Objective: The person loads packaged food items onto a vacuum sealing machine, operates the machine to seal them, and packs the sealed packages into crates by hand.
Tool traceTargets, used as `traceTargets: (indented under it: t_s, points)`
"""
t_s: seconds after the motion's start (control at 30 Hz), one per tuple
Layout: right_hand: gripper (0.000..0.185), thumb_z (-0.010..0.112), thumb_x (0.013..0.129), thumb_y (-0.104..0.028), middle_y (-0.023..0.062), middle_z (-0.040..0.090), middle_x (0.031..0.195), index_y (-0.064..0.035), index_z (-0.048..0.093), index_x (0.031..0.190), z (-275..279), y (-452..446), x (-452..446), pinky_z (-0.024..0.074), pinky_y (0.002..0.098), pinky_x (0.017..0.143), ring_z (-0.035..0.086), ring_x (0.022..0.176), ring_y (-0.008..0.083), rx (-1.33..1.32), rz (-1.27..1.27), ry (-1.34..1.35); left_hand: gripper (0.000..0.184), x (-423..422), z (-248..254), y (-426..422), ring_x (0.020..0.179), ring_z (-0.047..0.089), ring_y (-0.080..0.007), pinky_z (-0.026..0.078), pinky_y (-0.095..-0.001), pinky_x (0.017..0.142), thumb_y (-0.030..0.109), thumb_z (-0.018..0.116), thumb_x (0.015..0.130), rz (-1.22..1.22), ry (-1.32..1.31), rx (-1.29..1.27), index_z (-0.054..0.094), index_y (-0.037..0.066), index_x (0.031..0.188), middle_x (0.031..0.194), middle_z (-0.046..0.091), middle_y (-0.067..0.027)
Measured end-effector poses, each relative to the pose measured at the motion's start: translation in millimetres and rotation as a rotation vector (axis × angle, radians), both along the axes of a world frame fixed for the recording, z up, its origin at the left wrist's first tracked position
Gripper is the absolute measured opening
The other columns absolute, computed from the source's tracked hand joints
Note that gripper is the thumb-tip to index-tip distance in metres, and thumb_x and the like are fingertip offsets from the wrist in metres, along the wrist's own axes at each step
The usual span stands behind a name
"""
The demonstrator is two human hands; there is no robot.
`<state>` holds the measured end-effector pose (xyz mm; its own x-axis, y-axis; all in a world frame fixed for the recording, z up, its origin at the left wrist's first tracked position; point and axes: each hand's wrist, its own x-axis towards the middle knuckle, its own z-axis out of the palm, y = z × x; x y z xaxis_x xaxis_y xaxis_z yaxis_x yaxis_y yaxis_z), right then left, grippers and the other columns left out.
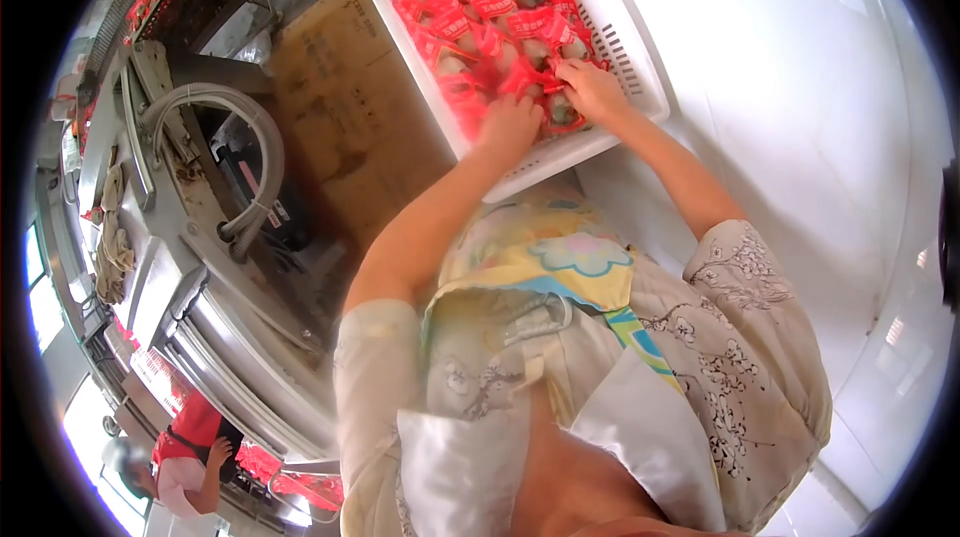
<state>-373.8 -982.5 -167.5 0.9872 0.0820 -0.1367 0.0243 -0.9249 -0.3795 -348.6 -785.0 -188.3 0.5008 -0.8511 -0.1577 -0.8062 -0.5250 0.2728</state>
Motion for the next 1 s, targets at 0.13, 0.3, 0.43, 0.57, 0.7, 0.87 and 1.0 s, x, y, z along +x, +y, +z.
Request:
traceTargets:
  t_s: [0.13,0.3,0.43,0.57,0.7,0.87,1.0]
  points:
    - [0.029,0.061,0.079,-0.009,0.0111,0.058,0.105,-0.0100,0.053,0.107,-1,5,-14,0.0499,0.0446,0.076,0.059,0.096,0.0332,0.110,-0.011,-0.022,0.065,-2,9,11,0.107,0.052,-0.0358,0.051,-0.0448,0.079,0.018,0.075,0.069,0.302,0.216,-0.028,0.042,0.001,0.122,0.115,0.052,-0.0173]
    - [0.051,0.063,0.080,-0.012,0.0119,0.061,0.109,-0.0136,0.042,0.126,35,43,-14,0.0487,0.0441,0.077,0.059,0.100,0.0353,0.105,-0.071,0.113,0.104,-14,17,29,0.105,0.054,-0.0352,0.051,-0.0428,0.082,0.030,0.084,0.063,0.591,0.130,-0.022,0.022,-0.004,0.139,0.106,0.056,-0.0180]
    - [0.073,0.069,0.079,-0.024,0.0151,0.060,0.116,-0.0129,0.032,0.141,22,62,3,0.0487,0.0436,0.079,0.062,0.098,0.0327,-0.056,-0.116,0.213,0.120,-8,1,27,0.104,0.056,-0.0356,0.051,-0.0437,0.079,0.036,0.086,0.058,0.557,0.203,0.101,0.013,-0.006,0.143,0.106,0.056,-0.0196]
    - [0.065,0.069,0.080,-0.026,0.0146,0.061,0.115,-0.0137,0.039,0.136,15,61,-29,0.0484,0.0436,0.080,0.061,0.099,0.0340,0.015,-0.201,0.098,0.114,-11,20,45,0.095,0.061,-0.0359,0.052,-0.0442,0.074,0.038,0.085,0.059,0.421,0.285,0.060,0.018,0.004,0.144,0.107,0.056,-0.0203]
    - [0.049,0.067,0.081,-0.025,0.0132,0.061,0.106,-0.0157,0.049,0.126,8,44,-47,0.0486,0.0435,0.078,0.060,0.094,0.0353,0.175,-0.171,-0.096,0.078,-8,11,42,0.087,0.064,-0.0353,0.052,-0.0447,0.069,0.036,0.076,0.071,0.196,0.215,0.044,0.035,0.013,0.133,0.102,0.058,-0.0187]
    - [0.037,0.064,0.084,-0.024,0.0116,0.058,0.090,-0.0174,0.054,0.119,19,75,-57,0.0490,0.0426,0.074,0.061,0.087,0.0339,-0.030,-0.152,0.034,0.027,-14,-8,52,0.082,0.066,-0.0340,0.051,-0.0461,0.065,0.025,0.060,0.084,0.094,0.165,0.026,0.050,0.011,0.105,0.093,0.062,-0.0145]
    - [0.027,0.064,0.084,-0.021,0.0120,0.058,0.087,-0.0128,0.059,0.109,-2,70,-65,0.0488,0.0420,0.071,0.061,0.083,0.0332,0.037,-0.146,-0.084,0.017,-13,4,75,0.081,0.065,-0.0336,0.050,-0.0451,0.065,0.023,0.058,0.085,0.047,0.180,-0.039,0.054,0.010,0.094,0.085,0.064,-0.0133]
